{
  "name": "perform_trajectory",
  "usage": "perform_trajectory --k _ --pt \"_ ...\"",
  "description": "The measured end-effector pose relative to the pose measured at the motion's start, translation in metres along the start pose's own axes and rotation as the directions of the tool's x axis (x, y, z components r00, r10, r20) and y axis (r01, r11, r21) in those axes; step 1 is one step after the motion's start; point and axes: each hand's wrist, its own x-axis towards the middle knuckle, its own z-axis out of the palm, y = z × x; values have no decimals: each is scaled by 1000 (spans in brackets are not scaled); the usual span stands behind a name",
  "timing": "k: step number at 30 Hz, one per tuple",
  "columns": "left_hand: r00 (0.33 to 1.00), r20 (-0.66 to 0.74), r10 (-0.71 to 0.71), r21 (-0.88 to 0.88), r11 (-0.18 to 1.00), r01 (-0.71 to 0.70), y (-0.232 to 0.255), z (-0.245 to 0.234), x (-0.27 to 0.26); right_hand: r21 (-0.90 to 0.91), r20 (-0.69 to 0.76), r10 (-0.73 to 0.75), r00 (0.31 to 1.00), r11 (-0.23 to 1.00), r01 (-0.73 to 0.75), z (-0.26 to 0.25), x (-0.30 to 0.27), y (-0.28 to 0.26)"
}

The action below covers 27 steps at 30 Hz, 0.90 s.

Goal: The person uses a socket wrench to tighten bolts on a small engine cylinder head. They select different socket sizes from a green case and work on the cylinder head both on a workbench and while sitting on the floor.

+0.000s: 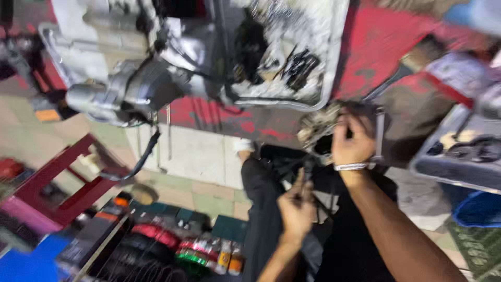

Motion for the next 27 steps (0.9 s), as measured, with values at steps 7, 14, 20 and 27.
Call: perform_trajectory --k 7,14,20,27 --pt "965 166 204 -55 979 -198 -14 -47 36 -41 -31 -103 994 994 102 3 10 -8" --pt "988 153 9 177 983 -37 13 -41 19 -128 1 -83 997 988 83 3 9 -11" --pt "975 222 -27 -58 997 41 16 -43 22 -103 -1 -83 997 991 82 -1 9 -14" --pt "984 163 77 218 970 -112 27 -44 19 -104 8 -89 996 991 89 -4 13 -20"
